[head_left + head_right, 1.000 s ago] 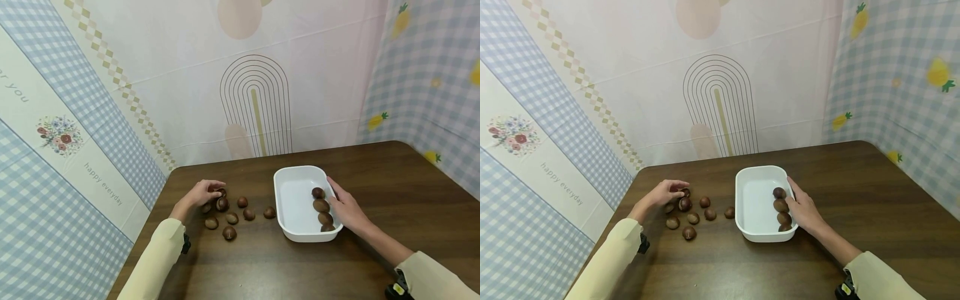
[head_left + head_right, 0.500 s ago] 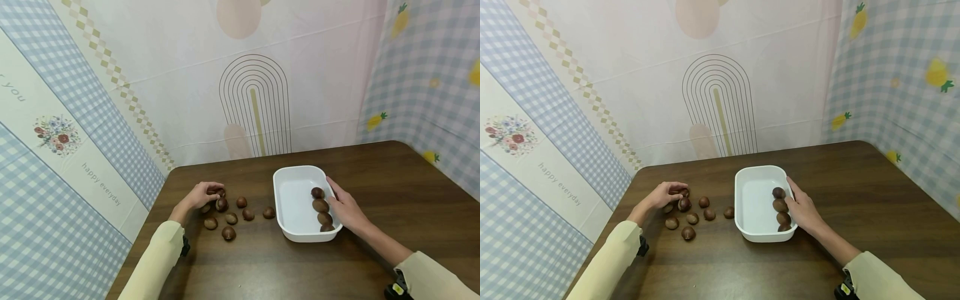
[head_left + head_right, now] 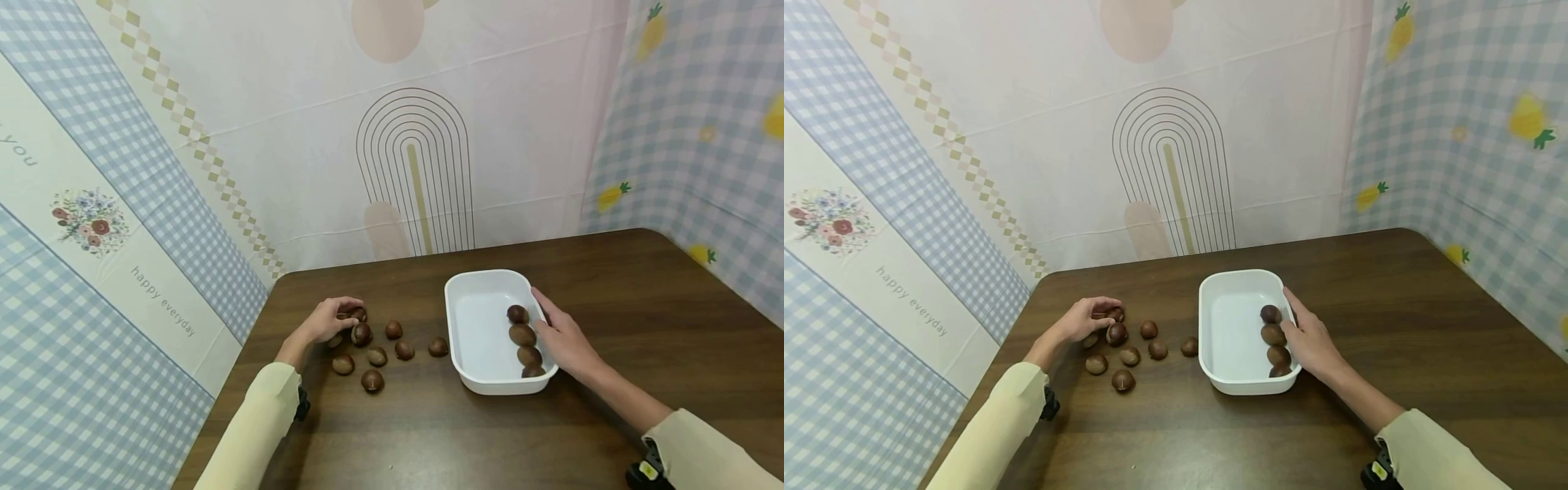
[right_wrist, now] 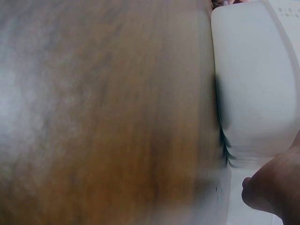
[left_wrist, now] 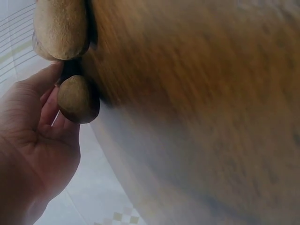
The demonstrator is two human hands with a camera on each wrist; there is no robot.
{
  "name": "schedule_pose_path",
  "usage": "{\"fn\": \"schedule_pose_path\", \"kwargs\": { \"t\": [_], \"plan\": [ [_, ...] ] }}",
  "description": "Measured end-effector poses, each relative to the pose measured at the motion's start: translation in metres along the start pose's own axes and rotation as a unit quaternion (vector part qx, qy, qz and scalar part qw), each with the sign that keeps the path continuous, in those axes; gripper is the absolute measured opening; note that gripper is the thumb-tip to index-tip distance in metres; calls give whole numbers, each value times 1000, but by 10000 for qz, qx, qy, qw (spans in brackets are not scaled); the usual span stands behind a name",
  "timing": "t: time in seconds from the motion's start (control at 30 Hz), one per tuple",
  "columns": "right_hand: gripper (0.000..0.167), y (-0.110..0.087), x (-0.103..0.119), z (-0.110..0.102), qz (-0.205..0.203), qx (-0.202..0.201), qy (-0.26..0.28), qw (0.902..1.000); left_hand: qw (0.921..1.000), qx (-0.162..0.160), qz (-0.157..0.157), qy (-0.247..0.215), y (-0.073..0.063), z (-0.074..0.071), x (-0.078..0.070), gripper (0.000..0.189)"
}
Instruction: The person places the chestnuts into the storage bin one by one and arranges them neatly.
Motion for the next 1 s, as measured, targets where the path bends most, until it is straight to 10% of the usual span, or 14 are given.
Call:
{"fn": "schedule_pose_path", "kwargs": {
  "t": [0.47,1.0],
  "plan": [
    [67,0,1,-1,40,-5,-59,10000,9991,-313,221,-175,16,-8,-16,43],
    [66,1,1,1,12,-6,-90,10000,9975,-384,473,-347,54,-6,-70,43]
  ]
}}
Point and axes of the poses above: each hand's wrist, its own y-axis towards the middle knuckle, its own z-axis out of the palm, x = y × z, the point moved 7 cm from there along y, towards the middle knuckle, and after that the axes turned 3 degrees about x, right-handed, at the moved point
